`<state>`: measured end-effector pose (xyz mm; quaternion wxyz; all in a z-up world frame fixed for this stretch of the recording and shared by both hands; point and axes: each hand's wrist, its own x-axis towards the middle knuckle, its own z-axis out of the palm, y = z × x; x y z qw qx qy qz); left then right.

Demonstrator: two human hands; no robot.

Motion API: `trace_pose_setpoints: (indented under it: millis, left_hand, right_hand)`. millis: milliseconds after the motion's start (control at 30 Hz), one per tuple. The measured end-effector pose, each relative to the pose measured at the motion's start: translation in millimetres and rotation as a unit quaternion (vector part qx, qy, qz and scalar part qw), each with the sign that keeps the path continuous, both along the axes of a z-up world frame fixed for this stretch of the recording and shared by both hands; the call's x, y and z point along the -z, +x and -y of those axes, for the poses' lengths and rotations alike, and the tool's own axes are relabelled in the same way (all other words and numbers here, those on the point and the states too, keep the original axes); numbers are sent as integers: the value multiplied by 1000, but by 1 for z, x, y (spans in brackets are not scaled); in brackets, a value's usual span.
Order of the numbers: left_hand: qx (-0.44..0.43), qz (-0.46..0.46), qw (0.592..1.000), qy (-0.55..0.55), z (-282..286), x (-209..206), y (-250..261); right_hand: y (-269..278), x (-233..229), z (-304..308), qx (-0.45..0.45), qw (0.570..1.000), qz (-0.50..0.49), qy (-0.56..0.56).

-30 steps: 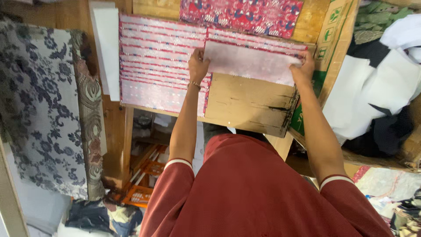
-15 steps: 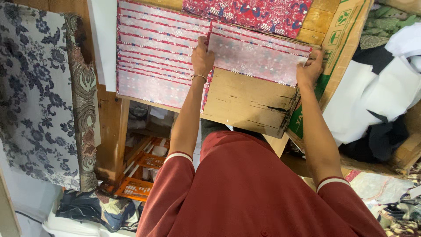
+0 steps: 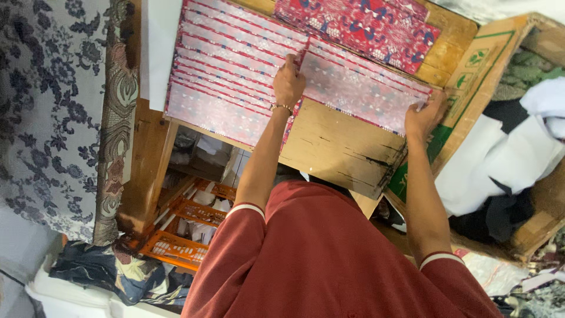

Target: The person repeatedly folds small rectangular pieces of patterned fabric on a wooden table. They pick up a piece, fold it in half, and place it on a growing stack. The person occasionally picks up a white paper sheet to separate layers of fabric. The task continues with the same folding motion throughout the clip.

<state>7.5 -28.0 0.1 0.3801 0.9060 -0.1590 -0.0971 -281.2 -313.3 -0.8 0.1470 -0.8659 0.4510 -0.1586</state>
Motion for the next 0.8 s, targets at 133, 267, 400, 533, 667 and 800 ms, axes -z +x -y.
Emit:
trace_pose_setpoints:
  millis: [133, 267, 400, 533, 667, 800]
  left_hand:
    - [-31, 17, 998, -45, -17, -19, -4]
    - [-25, -10, 997, -77, -46, -43, -19]
    - [-43, -34, 996, -71, -85, -64, -40]
    - [-38, -80, 993, -82, -130, -72, -40]
    - [-41, -117, 989, -85, -168, -68, -9]
    - [-48, -103, 992, -60, -199, -63, 35]
  right_hand:
    - [42, -28, -27, -44, 998, -41, 31]
    - [134, -34, -56, -203, 977, 48, -45]
    - [247, -27, -94, -316, 947, 48, -35]
    - [348, -16, -113, -303, 951, -39, 54]
    - [407, -7, -119, -256, 967, -6, 11]
    - [418, -6, -129, -216, 971, -103, 2]
